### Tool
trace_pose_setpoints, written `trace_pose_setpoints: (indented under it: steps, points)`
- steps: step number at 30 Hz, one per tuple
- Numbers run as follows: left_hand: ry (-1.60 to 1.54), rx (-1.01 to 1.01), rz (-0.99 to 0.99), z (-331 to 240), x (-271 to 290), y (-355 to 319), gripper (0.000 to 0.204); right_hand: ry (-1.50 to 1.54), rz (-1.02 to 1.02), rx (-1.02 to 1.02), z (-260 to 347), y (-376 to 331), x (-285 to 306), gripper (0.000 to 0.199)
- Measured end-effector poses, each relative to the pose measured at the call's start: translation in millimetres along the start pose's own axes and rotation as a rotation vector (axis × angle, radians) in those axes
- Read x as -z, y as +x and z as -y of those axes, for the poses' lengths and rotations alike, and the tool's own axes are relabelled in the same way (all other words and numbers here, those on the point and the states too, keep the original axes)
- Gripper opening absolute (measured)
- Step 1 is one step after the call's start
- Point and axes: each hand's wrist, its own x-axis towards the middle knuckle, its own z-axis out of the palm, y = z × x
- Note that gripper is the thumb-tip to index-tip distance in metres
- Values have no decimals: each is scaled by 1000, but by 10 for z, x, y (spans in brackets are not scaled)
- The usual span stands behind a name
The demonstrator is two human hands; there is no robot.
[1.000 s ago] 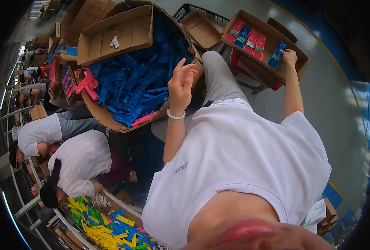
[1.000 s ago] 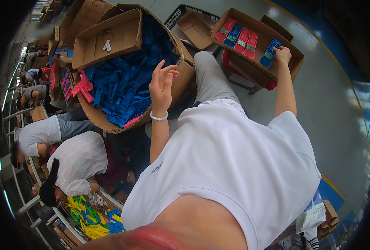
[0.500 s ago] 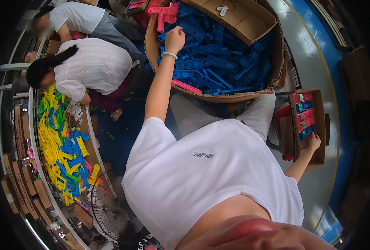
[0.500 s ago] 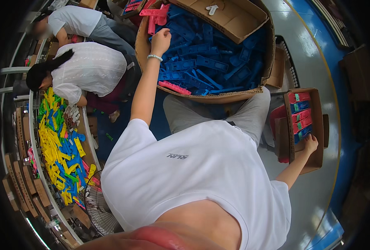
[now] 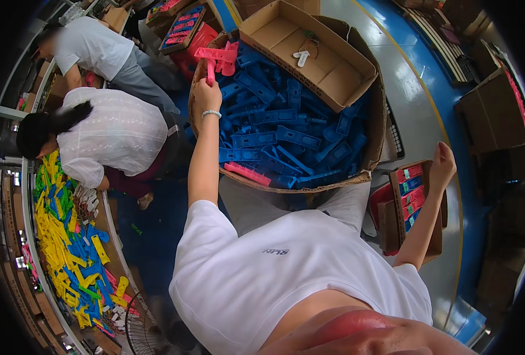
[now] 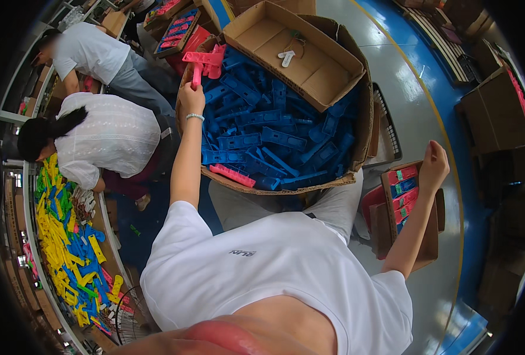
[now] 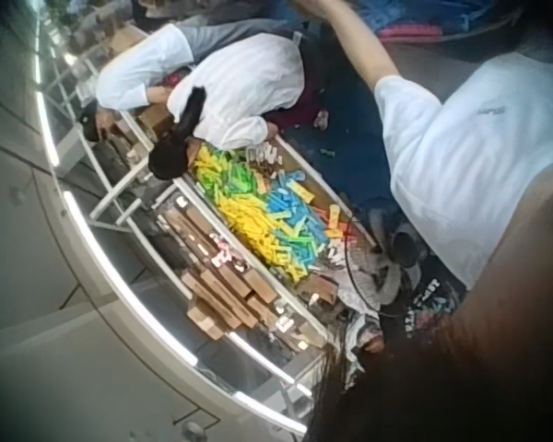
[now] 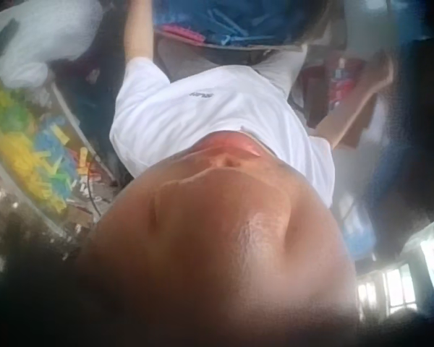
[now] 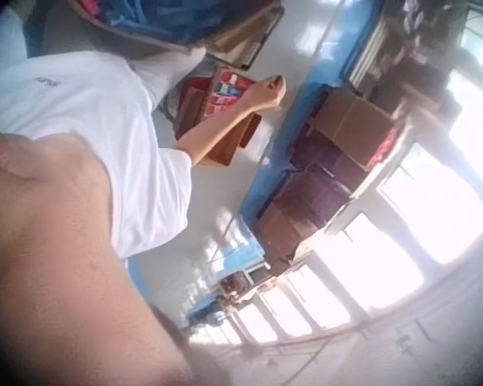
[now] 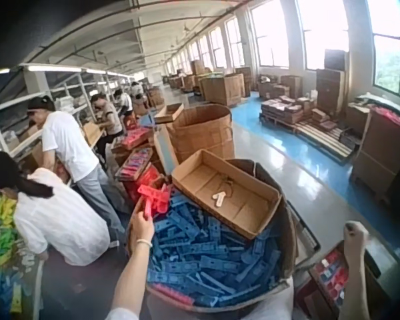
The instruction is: The person assembles toy components by inserting circuit boards into plastic casings by hand and placing the assembled units into a tray. The person then walks to another workstation, gathers more circuit board assemblies into a box, and separates the wiring by hand.
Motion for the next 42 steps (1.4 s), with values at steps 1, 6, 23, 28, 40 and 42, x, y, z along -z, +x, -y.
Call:
trace_pose_setpoints:
  steps: [1,6,23,28,40,42]
  points:
    - [6,-141,-50,-178,179,-99,32,32,42,37,384,190,-167,17]
    - [-403,-267,57,-503,1329,-483,38,362,451,401,1727,941,-1418,18]
    - [-1966,789,710,-1036,1826,-2910,42,-281,354,708,2003,1591,-3963,24]
    - [-2027,846,964,-1195,1784,-3021,53,323,406,571,1935,1802,-3396,36]
    - [-1667,301,716,-1495,1558,-2369,68,1439,650,40,2216,1623,-1917,15]
    - [-1564,178,581,-1676,1559,-2222,68,1448,655,107,2195,1514,-1714,14]
